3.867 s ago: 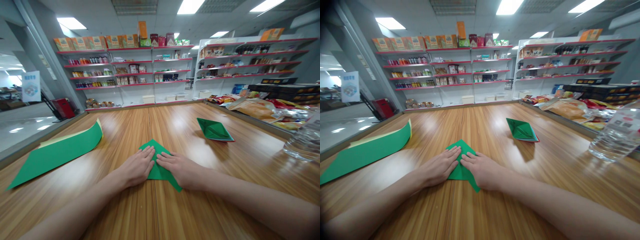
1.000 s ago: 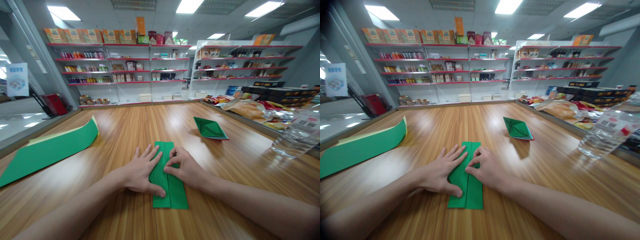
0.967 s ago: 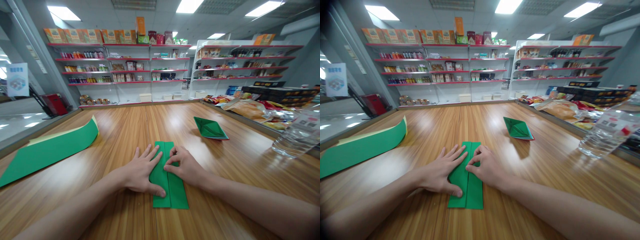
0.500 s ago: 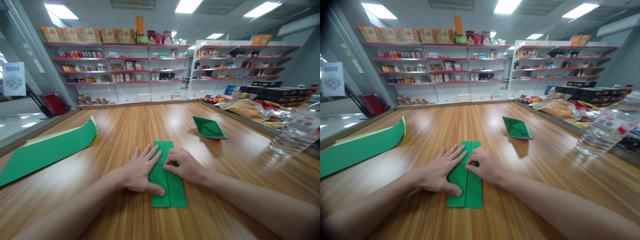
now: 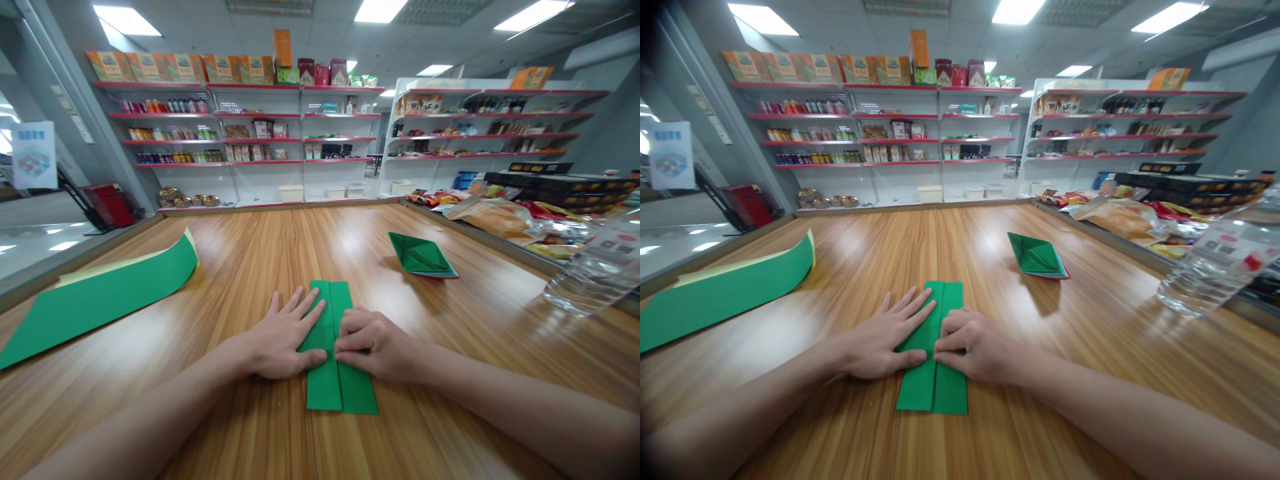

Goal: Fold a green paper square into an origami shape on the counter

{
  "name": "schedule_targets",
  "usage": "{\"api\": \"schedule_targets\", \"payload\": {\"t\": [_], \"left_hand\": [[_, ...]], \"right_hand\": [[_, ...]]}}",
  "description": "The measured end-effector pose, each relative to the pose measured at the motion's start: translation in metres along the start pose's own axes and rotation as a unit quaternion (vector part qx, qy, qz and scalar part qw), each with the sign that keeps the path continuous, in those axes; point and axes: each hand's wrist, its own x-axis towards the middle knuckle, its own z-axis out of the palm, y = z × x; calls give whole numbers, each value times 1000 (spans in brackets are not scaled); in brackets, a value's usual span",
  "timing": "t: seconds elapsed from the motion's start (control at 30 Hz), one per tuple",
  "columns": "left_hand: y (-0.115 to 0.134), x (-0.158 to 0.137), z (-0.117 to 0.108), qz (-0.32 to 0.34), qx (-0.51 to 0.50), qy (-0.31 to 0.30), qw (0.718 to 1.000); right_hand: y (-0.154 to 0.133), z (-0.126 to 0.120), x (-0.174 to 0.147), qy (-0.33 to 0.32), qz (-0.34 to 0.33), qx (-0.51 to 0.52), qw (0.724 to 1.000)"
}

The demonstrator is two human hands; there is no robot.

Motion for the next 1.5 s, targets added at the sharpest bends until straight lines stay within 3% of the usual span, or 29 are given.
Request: {"api": "schedule_targets", "payload": {"t": [0.2,0.27,0.4,0.53,0.8,1.3,1.5], "left_hand": [[-1,0,2,2,9,10,1000],[-1,-1,2,2,11,11,1000],[0,0,3,0,16,13,1000],[2,0,3,-5,22,15,1000],[3,-1,3,-3,23,15,1000],[4,-2,1,-2,18,13,1000],[3,-2,3,-3,18,20,1000]], "right_hand": [[-10,0,-6,-39,-50,40,997],[-10,0,-5,-32,4,78,996],[0,2,7,59,190,80,977],[5,5,15,51,227,53,971],[0,4,9,-33,184,107,976],[-9,8,-5,-70,48,116,990],[-12,6,-7,-73,25,125,989]]}}
